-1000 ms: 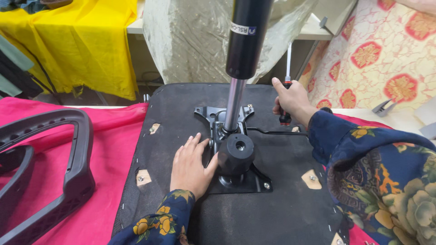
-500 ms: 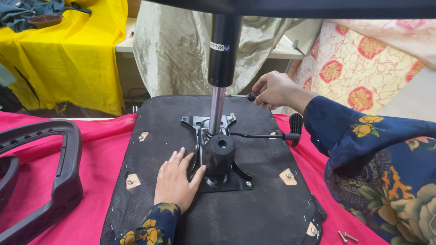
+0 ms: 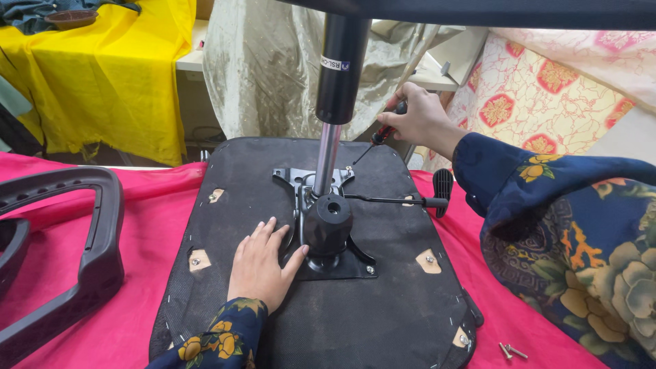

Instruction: The person uses a screwdriver to tighten screws on the underside of an office chair seat, securing the gas lift mechanism to the seat base. The person works methodically around the central mounting plate, tightening each screw in turn.

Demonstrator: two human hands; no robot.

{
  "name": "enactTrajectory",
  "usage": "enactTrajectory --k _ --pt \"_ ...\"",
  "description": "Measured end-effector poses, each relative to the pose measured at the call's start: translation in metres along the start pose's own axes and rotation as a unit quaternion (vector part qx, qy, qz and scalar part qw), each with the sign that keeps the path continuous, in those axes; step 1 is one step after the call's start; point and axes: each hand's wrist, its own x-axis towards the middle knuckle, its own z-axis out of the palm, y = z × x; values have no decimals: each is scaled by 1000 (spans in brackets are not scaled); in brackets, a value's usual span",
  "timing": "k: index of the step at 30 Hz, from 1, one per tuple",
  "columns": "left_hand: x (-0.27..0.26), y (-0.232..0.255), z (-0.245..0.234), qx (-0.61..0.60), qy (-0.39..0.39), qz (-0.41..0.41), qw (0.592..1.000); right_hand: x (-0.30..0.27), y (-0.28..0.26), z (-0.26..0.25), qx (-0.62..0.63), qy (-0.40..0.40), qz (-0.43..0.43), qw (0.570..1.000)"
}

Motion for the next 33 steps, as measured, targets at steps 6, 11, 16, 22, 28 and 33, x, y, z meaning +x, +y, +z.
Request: enactTrajectory --k 6,11,16,22,28,33 --pt "-1 1 -3 -9 12 3 1000 10 -4 9 -49 -22 -35 998" --pt "-1 1 -3 -13 32 14 999 19 1 16 -55 -24 -28 998" --pt "0 1 -2 -17 34 14 999 22 6 18 -55 -35 -26 998" --pt "-1 1 -2 -18 45 19 999 28 -3 16 -94 -63 -28 993" --pt "-2 0 -1 -17 48 22 998 39 -18 20 -103 -74 28 992" --pt "-1 2 -2 -14 41 14 999 59 -18 23 28 -75 104 991"
